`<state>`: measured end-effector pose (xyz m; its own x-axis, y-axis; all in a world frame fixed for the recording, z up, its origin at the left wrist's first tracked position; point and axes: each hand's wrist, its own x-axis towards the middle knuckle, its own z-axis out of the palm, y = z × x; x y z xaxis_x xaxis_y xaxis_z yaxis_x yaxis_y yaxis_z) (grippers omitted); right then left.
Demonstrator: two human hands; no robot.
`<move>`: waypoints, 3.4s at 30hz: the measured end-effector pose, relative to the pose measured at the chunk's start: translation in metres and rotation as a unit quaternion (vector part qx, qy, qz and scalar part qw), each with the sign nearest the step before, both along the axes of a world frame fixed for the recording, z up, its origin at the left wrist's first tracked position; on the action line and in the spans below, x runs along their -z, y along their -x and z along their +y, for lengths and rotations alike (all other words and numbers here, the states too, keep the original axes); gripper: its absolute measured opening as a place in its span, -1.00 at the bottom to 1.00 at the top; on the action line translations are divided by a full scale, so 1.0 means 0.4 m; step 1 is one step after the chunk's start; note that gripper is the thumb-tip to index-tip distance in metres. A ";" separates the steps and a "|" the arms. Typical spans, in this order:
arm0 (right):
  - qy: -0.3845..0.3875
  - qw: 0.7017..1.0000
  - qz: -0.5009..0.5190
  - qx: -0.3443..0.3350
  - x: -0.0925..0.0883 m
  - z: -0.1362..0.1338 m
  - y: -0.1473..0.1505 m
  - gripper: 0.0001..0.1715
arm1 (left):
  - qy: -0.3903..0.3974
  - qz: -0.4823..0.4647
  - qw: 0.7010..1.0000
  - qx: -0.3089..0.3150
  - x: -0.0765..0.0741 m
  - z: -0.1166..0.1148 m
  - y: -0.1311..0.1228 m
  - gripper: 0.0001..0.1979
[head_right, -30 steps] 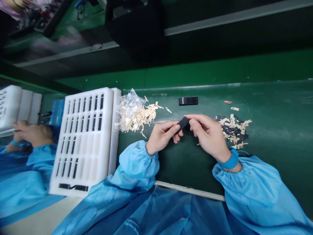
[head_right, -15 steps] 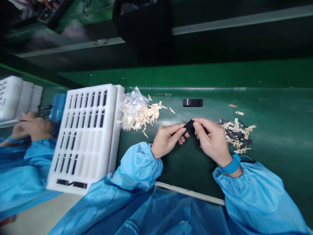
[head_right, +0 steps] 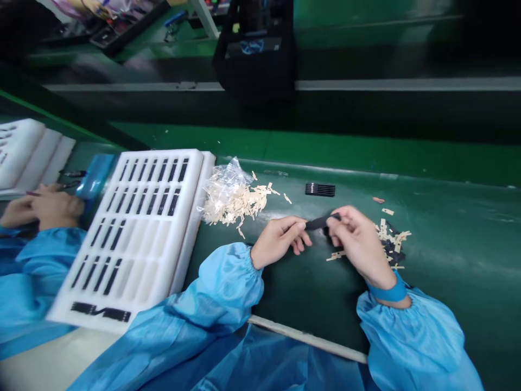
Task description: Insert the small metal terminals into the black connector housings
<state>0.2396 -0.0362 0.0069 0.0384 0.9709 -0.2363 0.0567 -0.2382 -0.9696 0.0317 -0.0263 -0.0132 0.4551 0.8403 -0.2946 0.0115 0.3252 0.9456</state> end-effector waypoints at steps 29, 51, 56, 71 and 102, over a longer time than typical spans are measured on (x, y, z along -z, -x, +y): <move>-0.145 0.864 -0.455 -0.160 0.030 -0.007 -0.036 -0.94 | -0.490 0.300 0.816 -0.068 0.028 0.140 -0.042 -0.78; -0.168 0.817 -0.535 -0.136 0.028 -0.029 -0.001 -0.83 | -0.080 0.061 0.995 -0.028 0.017 0.027 -0.011 -0.80; -0.185 0.759 -0.606 -0.146 0.008 -0.028 0.009 -0.74 | -0.075 0.071 0.994 -0.035 0.017 0.030 -0.012 -0.78; -0.047 0.995 0.083 0.037 0.032 -0.047 0.100 -0.72 | 0.033 -0.052 0.998 -0.029 -0.031 0.018 -0.027 -0.66; -0.204 0.939 -0.273 -0.053 0.020 -0.046 0.075 -0.90 | -0.241 0.230 0.943 -0.008 -0.029 0.019 0.006 -0.88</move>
